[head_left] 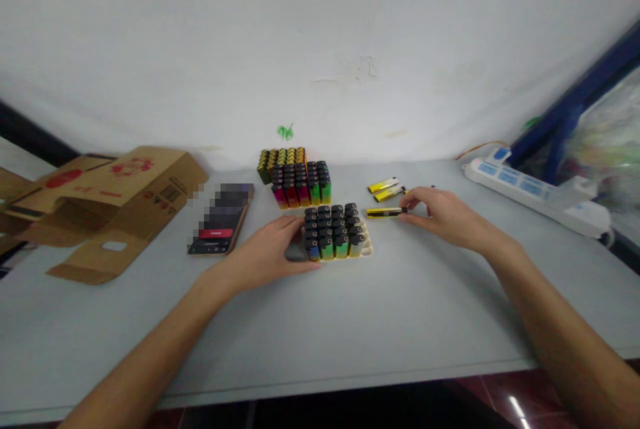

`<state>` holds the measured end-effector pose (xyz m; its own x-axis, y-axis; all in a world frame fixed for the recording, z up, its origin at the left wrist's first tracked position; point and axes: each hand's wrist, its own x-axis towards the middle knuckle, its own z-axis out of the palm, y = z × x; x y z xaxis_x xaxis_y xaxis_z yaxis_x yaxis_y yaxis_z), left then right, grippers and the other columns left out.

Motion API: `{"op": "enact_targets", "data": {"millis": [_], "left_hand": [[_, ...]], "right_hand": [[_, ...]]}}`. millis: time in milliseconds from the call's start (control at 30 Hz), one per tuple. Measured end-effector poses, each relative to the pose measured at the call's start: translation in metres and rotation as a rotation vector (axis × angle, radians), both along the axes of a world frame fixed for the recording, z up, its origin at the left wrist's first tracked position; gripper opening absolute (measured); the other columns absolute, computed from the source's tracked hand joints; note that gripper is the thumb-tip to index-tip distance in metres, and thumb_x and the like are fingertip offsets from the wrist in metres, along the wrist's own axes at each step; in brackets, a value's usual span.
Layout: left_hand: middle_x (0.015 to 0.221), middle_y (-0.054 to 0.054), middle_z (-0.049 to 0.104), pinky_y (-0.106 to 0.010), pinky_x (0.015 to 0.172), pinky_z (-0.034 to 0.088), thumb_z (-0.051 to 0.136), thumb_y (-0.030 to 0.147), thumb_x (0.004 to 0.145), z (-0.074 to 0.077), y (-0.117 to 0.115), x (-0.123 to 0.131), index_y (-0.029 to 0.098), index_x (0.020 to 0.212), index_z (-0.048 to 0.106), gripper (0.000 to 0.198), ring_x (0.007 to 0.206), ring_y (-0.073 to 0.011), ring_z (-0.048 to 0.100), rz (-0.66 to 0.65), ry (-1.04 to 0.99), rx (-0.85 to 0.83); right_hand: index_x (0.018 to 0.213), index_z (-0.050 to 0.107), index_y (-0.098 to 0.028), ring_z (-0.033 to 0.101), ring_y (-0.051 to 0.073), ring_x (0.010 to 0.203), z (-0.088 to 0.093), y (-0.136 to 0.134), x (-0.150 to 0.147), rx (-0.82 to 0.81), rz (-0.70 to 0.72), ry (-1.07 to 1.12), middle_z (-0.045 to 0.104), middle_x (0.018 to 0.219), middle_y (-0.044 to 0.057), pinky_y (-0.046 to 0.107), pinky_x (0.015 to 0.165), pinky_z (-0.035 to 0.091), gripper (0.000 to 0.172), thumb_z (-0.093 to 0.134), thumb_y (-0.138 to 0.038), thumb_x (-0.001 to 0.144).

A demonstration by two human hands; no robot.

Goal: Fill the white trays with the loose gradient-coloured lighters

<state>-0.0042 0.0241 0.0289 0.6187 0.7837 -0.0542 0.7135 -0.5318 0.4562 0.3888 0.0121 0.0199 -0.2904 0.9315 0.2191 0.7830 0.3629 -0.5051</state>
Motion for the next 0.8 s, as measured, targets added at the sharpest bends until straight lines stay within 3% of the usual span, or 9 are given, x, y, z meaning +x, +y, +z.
{"op": "enact_targets", "data": {"millis": [100, 200, 267, 333, 433, 500, 600, 667, 800], "left_hand": [[0.127, -0.013, 0.077, -0.048, 0.107, 0.059, 0.083, 0.063, 0.084, 0.001, 0.000, 0.001, 0.023, 0.116, 0.070, 0.052, 0.125, -0.0382, 0.072, -0.001, -0.006, 0.006], [0.125, -0.012, 0.078, -0.048, 0.106, 0.059, 0.083, 0.063, 0.084, 0.001, -0.001, 0.002, 0.024, 0.115, 0.071, 0.051, 0.124, -0.0379, 0.072, -0.010, -0.011, 0.016], [0.126, -0.013, 0.078, -0.048, 0.106, 0.059, 0.083, 0.062, 0.084, 0.001, -0.001, 0.002, 0.023, 0.117, 0.070, 0.052, 0.125, -0.0380, 0.072, -0.007, -0.008, 0.018], [0.128, -0.014, 0.077, -0.048, 0.106, 0.059, 0.084, 0.062, 0.084, 0.000, -0.001, 0.002, 0.023, 0.117, 0.070, 0.053, 0.125, -0.0382, 0.071, -0.001, 0.006, 0.016], [0.127, -0.014, 0.077, -0.048, 0.106, 0.059, 0.084, 0.062, 0.085, 0.001, -0.001, 0.002, 0.021, 0.117, 0.069, 0.054, 0.124, -0.0386, 0.071, 0.002, 0.021, 0.007], [0.127, -0.015, 0.077, -0.048, 0.106, 0.058, 0.083, 0.062, 0.085, 0.001, -0.001, 0.002, 0.021, 0.119, 0.069, 0.055, 0.123, -0.0386, 0.072, 0.006, 0.021, 0.003], [0.128, -0.015, 0.076, -0.048, 0.106, 0.058, 0.083, 0.062, 0.084, 0.001, -0.001, 0.001, 0.021, 0.120, 0.069, 0.056, 0.124, -0.0388, 0.071, 0.006, 0.014, -0.001], [0.128, -0.015, 0.076, -0.049, 0.106, 0.058, 0.083, 0.063, 0.084, 0.001, -0.001, 0.001, 0.021, 0.119, 0.069, 0.056, 0.125, -0.0390, 0.071, 0.006, 0.007, -0.004], [0.126, -0.014, 0.077, -0.049, 0.105, 0.059, 0.083, 0.062, 0.085, 0.000, 0.000, 0.001, 0.022, 0.116, 0.069, 0.053, 0.121, -0.0382, 0.072, -0.004, -0.009, 0.005]], "right_hand": [[0.107, 0.081, -0.025, 0.076, 0.029, 0.098, 0.011, -0.004, -0.008, -0.061, -0.006, 0.232, 0.083, 0.115, 0.010, 0.043, 0.083, 0.061, 0.031, 0.081, -0.052, 0.092], [0.104, 0.081, -0.024, 0.076, 0.031, 0.116, 0.022, -0.009, -0.018, -0.145, 0.014, 0.537, 0.083, 0.122, 0.011, 0.046, 0.097, 0.062, 0.037, 0.088, -0.056, 0.087], [0.103, 0.077, -0.025, 0.077, 0.031, 0.118, 0.027, -0.014, -0.027, -0.215, 0.013, 0.749, 0.085, 0.118, 0.010, 0.050, 0.104, 0.061, 0.039, 0.090, -0.057, 0.086], [0.105, 0.072, -0.027, 0.080, 0.029, 0.109, 0.030, -0.018, -0.037, -0.286, 0.000, 0.946, 0.085, 0.107, 0.007, 0.051, 0.102, 0.062, 0.040, 0.088, -0.060, 0.088], [0.106, 0.064, -0.030, 0.075, 0.021, 0.076, 0.033, -0.022, -0.052, -0.391, -0.008, 1.147, 0.075, 0.084, -0.003, 0.045, 0.084, 0.066, 0.043, 0.087, -0.061, 0.088], [0.106, 0.062, -0.030, 0.060, 0.014, 0.057, 0.033, -0.025, -0.062, -0.422, -0.014, 1.192, 0.064, 0.077, -0.007, 0.036, 0.065, 0.061, 0.043, 0.086, -0.061, 0.088], [0.108, 0.062, -0.030, 0.040, 0.009, 0.050, 0.031, -0.026, -0.072, -0.388, -0.045, 1.173, 0.058, 0.077, -0.008, 0.023, 0.044, 0.036, 0.042, 0.083, -0.062, 0.090], [0.109, 0.062, -0.030, 0.035, 0.008, 0.049, 0.027, -0.025, -0.075, -0.346, -0.059, 1.141, 0.058, 0.078, -0.008, 0.022, 0.042, 0.023, 0.042, 0.081, -0.063, 0.092], [0.110, 0.065, -0.027, 0.033, 0.007, 0.048, 0.021, -0.025, -0.074, -0.307, -0.046, 1.082, 0.058, 0.073, -0.008, 0.022, 0.043, 0.020, 0.046, 0.083, -0.065, 0.090]]}}
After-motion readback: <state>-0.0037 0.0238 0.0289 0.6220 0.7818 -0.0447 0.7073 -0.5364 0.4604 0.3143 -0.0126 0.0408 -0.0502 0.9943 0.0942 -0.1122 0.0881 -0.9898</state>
